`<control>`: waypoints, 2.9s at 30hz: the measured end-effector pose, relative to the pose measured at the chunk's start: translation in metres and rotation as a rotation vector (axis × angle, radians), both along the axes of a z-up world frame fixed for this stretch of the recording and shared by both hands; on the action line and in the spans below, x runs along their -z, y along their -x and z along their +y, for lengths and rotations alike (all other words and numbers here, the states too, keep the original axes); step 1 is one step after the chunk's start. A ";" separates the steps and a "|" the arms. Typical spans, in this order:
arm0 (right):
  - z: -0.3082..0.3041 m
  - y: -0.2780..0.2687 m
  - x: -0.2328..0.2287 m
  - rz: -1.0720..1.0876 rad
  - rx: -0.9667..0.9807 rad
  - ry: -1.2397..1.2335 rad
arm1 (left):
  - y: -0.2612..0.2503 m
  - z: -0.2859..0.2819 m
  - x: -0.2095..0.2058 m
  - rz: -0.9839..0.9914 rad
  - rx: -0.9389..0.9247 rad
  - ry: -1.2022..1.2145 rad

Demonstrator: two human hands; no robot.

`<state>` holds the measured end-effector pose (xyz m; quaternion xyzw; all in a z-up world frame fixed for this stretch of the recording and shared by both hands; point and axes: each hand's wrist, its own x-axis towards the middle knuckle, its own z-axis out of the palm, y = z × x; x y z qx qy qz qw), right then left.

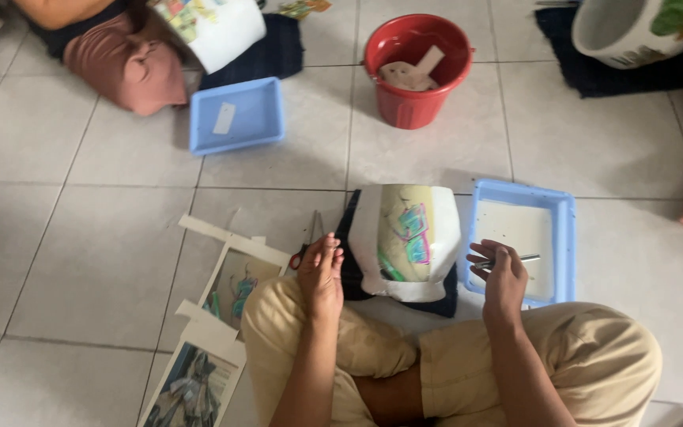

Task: The person is cutting out printed images from paper sheets using a craft knife and scissors, likely for a decoupage project on a ceramic pot.

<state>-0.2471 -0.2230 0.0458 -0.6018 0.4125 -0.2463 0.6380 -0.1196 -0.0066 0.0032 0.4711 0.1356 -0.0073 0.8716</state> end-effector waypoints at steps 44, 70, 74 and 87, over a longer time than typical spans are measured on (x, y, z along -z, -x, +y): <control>-0.025 -0.048 -0.049 0.183 0.077 -0.310 | -0.165 -0.162 -0.136 -1.086 0.498 -1.146; 0.022 -0.024 0.012 0.315 -0.495 0.076 | -0.004 -0.016 -0.036 0.468 0.455 -0.285; 0.024 -0.031 0.029 0.462 -0.498 0.202 | -0.005 -0.025 -0.067 0.414 0.480 -0.343; 0.015 -0.032 0.099 0.615 -0.638 0.529 | -0.009 -0.011 -0.047 0.541 0.387 -0.336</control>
